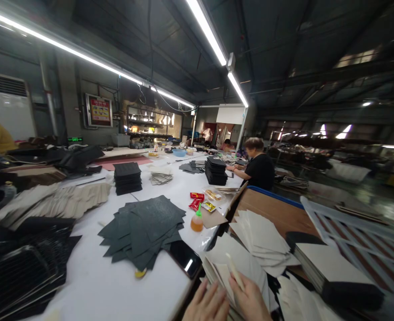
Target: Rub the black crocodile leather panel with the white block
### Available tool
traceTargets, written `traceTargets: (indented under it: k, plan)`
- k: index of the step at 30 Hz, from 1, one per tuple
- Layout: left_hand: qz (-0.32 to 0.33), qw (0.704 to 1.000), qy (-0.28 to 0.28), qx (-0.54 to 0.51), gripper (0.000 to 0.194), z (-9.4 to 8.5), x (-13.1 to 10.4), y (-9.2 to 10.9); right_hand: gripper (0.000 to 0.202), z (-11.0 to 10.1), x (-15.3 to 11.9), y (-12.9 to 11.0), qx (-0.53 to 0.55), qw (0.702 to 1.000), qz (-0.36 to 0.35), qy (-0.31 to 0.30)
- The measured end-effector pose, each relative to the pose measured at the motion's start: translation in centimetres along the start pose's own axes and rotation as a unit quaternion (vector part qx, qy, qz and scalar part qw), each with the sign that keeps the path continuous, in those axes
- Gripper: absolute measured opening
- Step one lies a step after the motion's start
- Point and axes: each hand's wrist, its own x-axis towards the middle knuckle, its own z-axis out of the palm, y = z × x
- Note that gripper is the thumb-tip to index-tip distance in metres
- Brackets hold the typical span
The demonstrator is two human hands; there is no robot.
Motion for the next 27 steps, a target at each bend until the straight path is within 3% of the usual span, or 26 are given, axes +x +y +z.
traceTargets:
  k: [2, 4, 9, 12, 15, 19, 23, 27]
  plan:
    - [-0.012, 1.0, 0.005, -0.001, 0.028, 3.0, 1.5, 0.7, 0.049, -0.2, 0.1, 0.4, 0.009, 1.0, 0.01, 0.014]
    - [-0.026, 1.0, -0.014, -0.007, 0.041, 4.6, 1.9, 1.3, 0.052, -0.5, 0.1, 0.6, 0.014, 0.999, 0.027, 0.034]
    - [-0.047, 0.994, -0.098, -0.011, 0.037, 6.3, 0.2, 1.5, 0.053, -1.0, 0.3, 0.6, 0.017, 0.997, 0.035, 0.064]
    - [-0.054, 0.988, -0.145, -0.026, 0.029, 7.5, -1.2, 1.8, 0.057, -2.1, 0.9, 0.4, 0.008, 0.991, 0.061, 0.117]
    - [-0.071, 0.982, -0.171, -0.043, 0.023, 9.1, -2.5, 2.7, 0.063, -4.8, 1.9, -0.3, -0.003, 0.976, 0.094, 0.194]
    - [-0.117, 0.972, -0.184, -0.089, 0.026, 11.1, -3.6, 4.0, 0.057, -10.5, 3.4, -3.2, -0.017, 0.96, 0.077, 0.268]
    - [-0.191, 0.951, -0.177, -0.168, 0.033, 11.1, -3.5, 3.6, 0.046, -14.6, 3.4, -8.3, -0.01, 0.947, 0.005, 0.321]
    - [-0.277, 0.896, -0.162, -0.308, 0.031, 7.5, -1.6, 1.7, 0.042, -14.7, 2.2, -13.2, 0.218, 0.937, -0.017, 0.273]
